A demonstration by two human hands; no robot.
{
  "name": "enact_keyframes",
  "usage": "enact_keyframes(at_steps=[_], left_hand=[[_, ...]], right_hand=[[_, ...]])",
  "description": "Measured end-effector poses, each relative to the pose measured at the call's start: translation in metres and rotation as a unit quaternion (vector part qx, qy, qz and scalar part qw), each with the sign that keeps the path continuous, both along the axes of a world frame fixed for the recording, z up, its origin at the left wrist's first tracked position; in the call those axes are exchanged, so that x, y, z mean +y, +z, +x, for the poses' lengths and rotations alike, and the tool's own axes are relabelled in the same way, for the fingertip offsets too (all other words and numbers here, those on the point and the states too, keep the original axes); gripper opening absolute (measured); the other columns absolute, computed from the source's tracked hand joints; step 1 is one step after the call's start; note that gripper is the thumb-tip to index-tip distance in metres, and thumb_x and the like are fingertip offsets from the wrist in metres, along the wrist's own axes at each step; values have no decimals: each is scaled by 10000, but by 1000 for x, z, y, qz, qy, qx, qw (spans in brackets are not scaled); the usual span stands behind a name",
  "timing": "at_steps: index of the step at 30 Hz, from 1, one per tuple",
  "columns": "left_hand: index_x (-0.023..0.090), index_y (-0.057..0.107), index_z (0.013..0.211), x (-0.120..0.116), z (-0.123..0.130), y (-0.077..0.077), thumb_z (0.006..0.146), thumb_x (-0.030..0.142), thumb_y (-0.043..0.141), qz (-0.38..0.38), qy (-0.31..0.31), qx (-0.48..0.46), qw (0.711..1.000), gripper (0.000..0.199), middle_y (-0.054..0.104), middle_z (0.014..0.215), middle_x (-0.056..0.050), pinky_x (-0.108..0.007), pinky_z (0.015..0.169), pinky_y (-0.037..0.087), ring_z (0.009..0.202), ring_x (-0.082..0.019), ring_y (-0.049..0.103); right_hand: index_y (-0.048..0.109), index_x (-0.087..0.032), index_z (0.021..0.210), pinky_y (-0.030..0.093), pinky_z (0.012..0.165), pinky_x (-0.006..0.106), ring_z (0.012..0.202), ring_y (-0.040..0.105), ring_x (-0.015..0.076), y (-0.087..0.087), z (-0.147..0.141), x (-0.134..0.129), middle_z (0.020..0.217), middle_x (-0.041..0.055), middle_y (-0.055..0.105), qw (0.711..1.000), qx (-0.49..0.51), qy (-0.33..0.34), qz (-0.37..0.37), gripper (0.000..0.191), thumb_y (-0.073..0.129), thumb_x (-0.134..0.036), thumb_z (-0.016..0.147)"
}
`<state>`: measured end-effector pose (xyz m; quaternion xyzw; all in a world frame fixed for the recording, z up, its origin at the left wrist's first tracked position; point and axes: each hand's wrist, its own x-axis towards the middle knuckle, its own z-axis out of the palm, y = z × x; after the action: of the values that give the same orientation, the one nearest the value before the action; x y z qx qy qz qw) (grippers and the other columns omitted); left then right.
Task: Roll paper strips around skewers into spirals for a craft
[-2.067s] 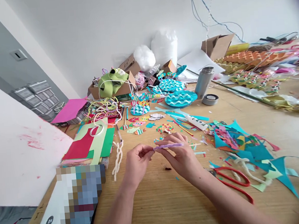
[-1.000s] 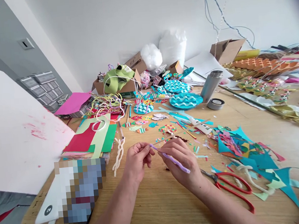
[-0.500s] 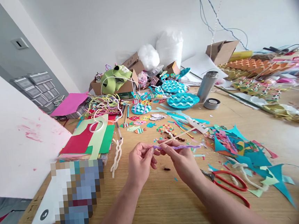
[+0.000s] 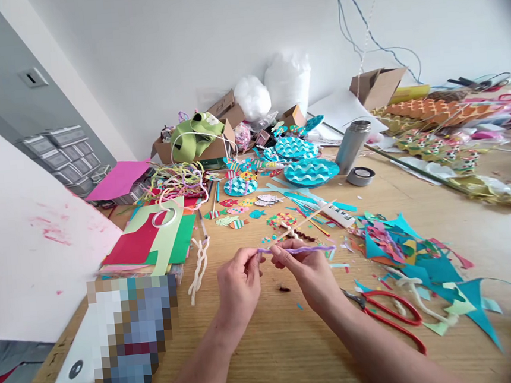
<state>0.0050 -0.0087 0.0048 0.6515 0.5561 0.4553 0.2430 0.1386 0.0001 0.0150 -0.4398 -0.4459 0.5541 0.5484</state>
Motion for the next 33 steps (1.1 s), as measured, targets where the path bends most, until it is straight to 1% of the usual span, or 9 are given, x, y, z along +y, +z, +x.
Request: enact_keyframes(at_steps=[3,6,10,13,17,22,26,30,33], left_hand=[[180,567,810,0,0,2,851,291,445,-12,5,6,1000,170,677,718,-25,-196,504,437,532,-105,598],[173,550,778,-2,1,5,856,321,431,-41,-4,-21,999,206,651,680,-17,-188,472,418,472,-85,561],[160,541,749,-3,5,8,839,361,460,-97,-18,-143,985,234,585,588,13,-163,393,365,403,-60,495],[151,541,737,-2,7,9,799,374,517,-148,-29,-273,950,232,537,533,36,-145,317,281,361,-47,445],[141,545,723,0,6,12,738,326,591,-230,-64,-414,878,191,484,472,61,-133,268,204,312,-36,389],[120,562,667,5,-3,16,691,259,634,-301,-142,-497,802,159,423,406,77,-123,253,180,272,-17,333],[108,571,662,7,-9,15,676,196,649,-330,-196,-549,743,119,433,403,72,-108,252,175,261,1,308],[102,578,666,7,-11,13,694,181,642,-336,-258,-560,711,106,421,383,69,-108,248,181,250,-5,320],[113,560,668,5,-10,13,715,178,628,-330,-274,-539,725,105,436,392,65,-104,261,209,256,-7,334]], right_hand=[[615,-157,688,397,538,240,564,502,121,-2,-1,0,584,3,579,1000,0,5,9,292,677,-442,674],[602,-166,656,379,514,236,546,488,117,-3,-2,-2,568,-7,561,1000,-8,-2,26,283,673,-439,679],[603,-160,676,372,512,234,544,487,119,-5,-3,-4,572,-3,559,998,-41,-6,44,257,659,-408,710],[605,-150,694,380,527,237,562,496,126,-7,-4,-6,588,8,563,996,-64,-13,64,253,658,-397,719],[598,-151,695,378,525,231,560,485,120,-9,-4,-4,597,5,557,995,-63,-11,71,264,656,-408,718],[578,-149,672,352,499,225,530,452,107,-5,-3,-3,574,-5,536,999,-26,10,40,315,663,-452,691],[583,-148,669,344,509,227,529,449,102,-1,-2,-4,564,-10,538,999,7,41,22,291,682,-421,683],[599,-159,674,351,546,235,542,457,99,-4,-1,-3,576,-13,550,993,68,93,26,212,666,-354,723],[619,-160,689,353,557,242,544,464,102,-7,3,1,591,-6,571,988,99,121,18,167,675,-314,722]])
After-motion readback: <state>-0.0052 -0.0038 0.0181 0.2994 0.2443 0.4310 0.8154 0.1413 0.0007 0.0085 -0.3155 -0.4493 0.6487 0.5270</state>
